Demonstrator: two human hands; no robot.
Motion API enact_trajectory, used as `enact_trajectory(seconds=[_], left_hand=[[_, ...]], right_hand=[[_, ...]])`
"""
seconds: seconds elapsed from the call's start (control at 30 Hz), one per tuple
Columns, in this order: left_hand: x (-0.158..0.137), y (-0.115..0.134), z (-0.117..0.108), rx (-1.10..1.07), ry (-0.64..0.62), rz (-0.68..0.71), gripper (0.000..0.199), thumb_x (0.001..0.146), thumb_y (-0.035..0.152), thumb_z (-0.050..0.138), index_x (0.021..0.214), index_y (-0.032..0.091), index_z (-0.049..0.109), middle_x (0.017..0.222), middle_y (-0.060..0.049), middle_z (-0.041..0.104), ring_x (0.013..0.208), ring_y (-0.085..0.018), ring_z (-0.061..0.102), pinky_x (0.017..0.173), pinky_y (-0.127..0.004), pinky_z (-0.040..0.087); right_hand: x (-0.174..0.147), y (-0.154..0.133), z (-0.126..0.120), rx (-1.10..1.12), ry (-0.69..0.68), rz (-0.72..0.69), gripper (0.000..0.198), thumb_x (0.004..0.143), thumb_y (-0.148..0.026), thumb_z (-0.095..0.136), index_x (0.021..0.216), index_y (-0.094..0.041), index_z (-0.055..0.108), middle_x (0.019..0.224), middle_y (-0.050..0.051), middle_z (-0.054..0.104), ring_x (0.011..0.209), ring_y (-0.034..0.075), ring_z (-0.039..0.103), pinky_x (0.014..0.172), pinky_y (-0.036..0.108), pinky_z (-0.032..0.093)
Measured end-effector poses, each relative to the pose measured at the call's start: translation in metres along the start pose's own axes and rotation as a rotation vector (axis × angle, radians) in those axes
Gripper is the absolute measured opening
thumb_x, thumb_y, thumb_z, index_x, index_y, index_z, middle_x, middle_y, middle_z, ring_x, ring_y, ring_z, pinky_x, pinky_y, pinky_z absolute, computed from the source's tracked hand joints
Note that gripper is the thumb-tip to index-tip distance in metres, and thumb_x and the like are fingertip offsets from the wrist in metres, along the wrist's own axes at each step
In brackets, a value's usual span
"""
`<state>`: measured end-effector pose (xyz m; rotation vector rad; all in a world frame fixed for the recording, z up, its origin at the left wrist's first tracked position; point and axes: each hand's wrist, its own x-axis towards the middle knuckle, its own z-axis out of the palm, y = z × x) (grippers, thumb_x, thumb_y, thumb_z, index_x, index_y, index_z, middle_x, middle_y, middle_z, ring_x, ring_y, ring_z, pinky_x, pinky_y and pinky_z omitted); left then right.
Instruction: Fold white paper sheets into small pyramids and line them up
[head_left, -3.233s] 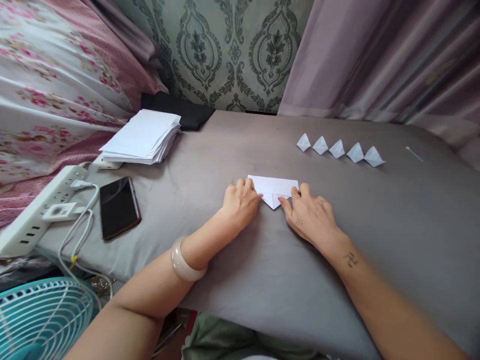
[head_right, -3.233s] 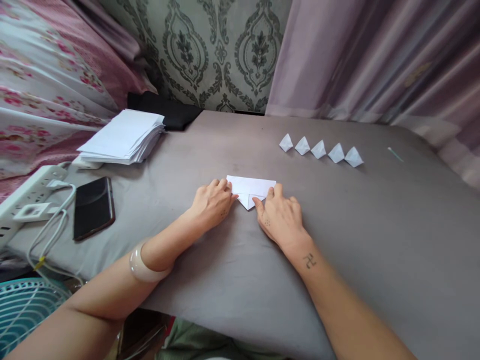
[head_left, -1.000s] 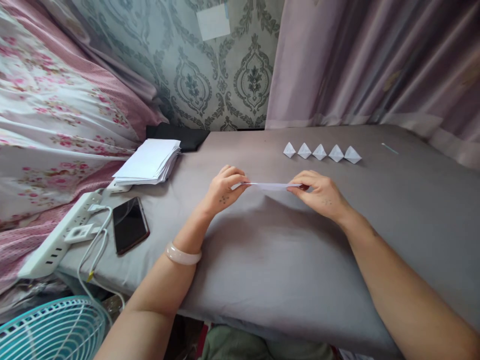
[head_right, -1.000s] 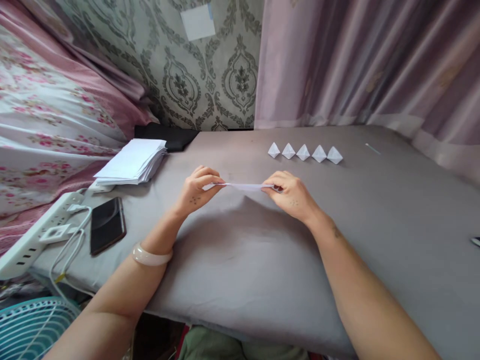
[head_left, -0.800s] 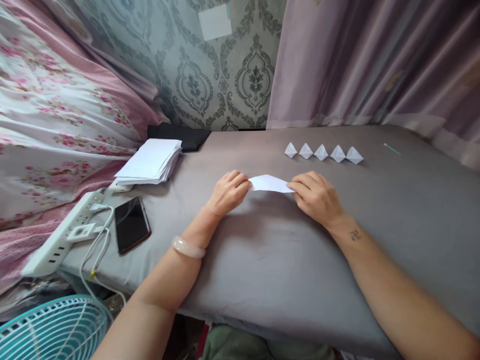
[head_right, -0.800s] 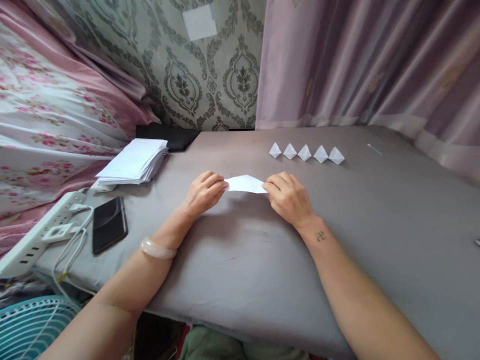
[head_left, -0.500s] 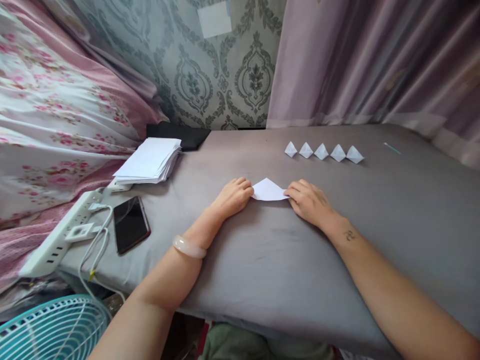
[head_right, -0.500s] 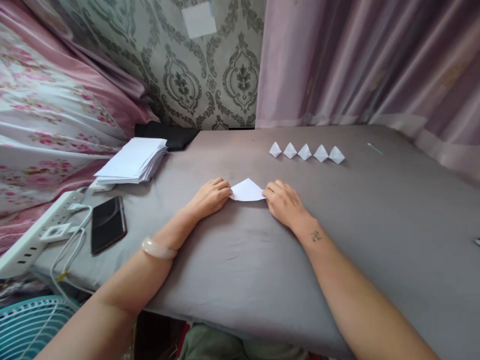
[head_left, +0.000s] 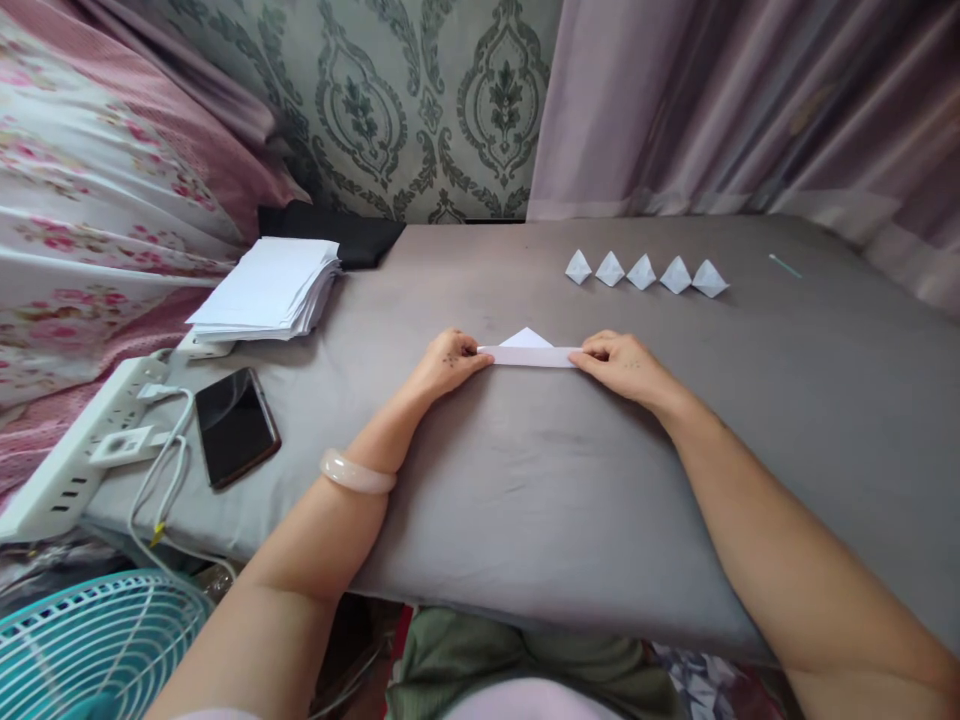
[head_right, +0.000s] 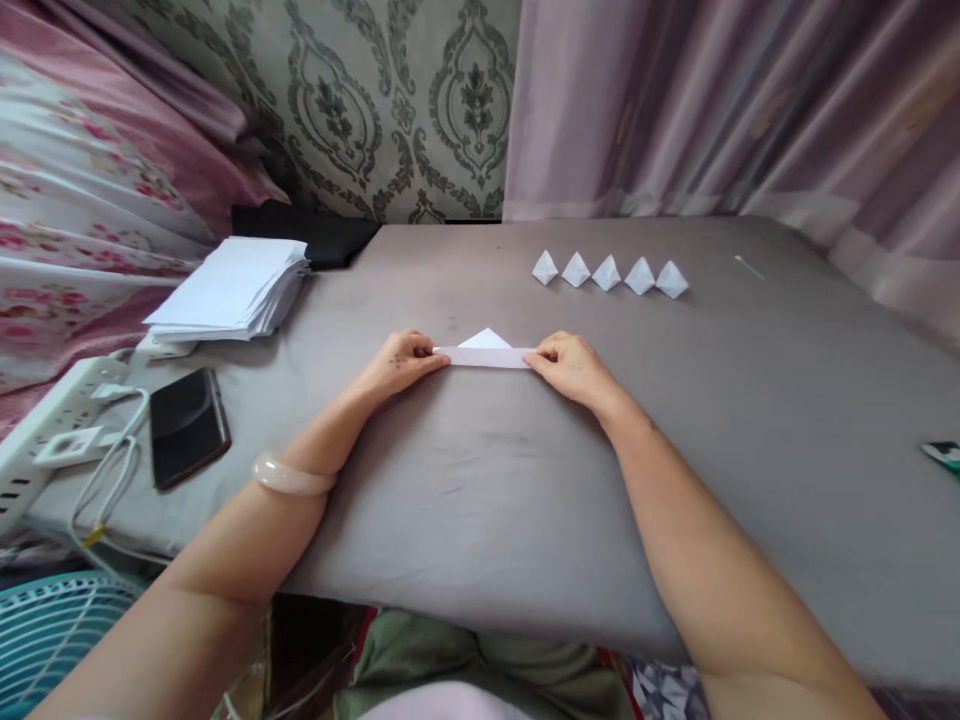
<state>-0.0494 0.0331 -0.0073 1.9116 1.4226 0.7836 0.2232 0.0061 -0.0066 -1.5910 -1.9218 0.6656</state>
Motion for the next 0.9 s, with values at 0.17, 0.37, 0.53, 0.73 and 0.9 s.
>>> enact_trajectory(seconds=[0.17,0.37,0.53,0.73,0.9], left_hand=[[-0.0016,0.0026,-0.0026,-0.069,-0.049,-0.064,0.027,0.069,0.039,0.069,0.059,0.015,0.063,0.05,0.002,0.046,0.05,-0.01,0.037,0.049,-0.023,0.024],[-0.0004,0.001,-0.0031,-0.09,-0.043,-0.073,0.025,0.069,0.037,0.07,0.059,0.014,0.064,0.048,0.001,0.047,0.048,-0.009,0.037,0.047,-0.023,0.023],[-0.0006,0.0007,-0.0042,-0.155,-0.032,-0.107,0.024,0.068,0.035,0.072,0.058,0.014,0.064,0.046,0.001,0.047,0.047,-0.009,0.035,0.046,-0.024,0.021],[-0.0004,0.0059,-0.0067,-0.132,-0.061,-0.142,0.027,0.071,0.033,0.069,0.054,0.014,0.06,0.045,0.002,0.043,0.045,-0.008,0.032,0.046,-0.024,0.018],[0.0018,0.009,-0.0073,-0.013,-0.077,-0.145,0.028,0.075,0.032,0.064,0.054,0.014,0.06,0.045,0.003,0.041,0.045,-0.008,0.032,0.046,-0.024,0.019]], right_hand=[[0.0028,0.0009,-0.0019,0.003,-0.016,0.046,0.028,0.077,-0.042,0.059,0.059,-0.02,0.065,0.089,0.006,0.064,0.073,0.018,0.058,0.074,0.034,0.044],[0.0054,0.0,-0.0025,-0.031,-0.02,0.051,0.028,0.076,-0.041,0.059,0.057,-0.02,0.064,0.086,0.005,0.064,0.072,0.017,0.058,0.072,0.033,0.044],[0.0064,-0.0002,-0.0013,-0.087,0.002,0.028,0.028,0.075,-0.04,0.059,0.055,-0.021,0.062,0.086,0.005,0.064,0.072,0.017,0.057,0.071,0.032,0.044],[0.0079,0.0027,0.0015,-0.122,0.035,0.001,0.028,0.074,-0.04,0.06,0.052,-0.021,0.06,0.083,0.005,0.064,0.072,0.018,0.056,0.07,0.033,0.044],[0.0101,0.0061,0.0047,-0.129,0.03,0.018,0.026,0.073,-0.039,0.06,0.054,-0.021,0.061,0.086,0.006,0.064,0.07,0.018,0.056,0.07,0.034,0.043]])
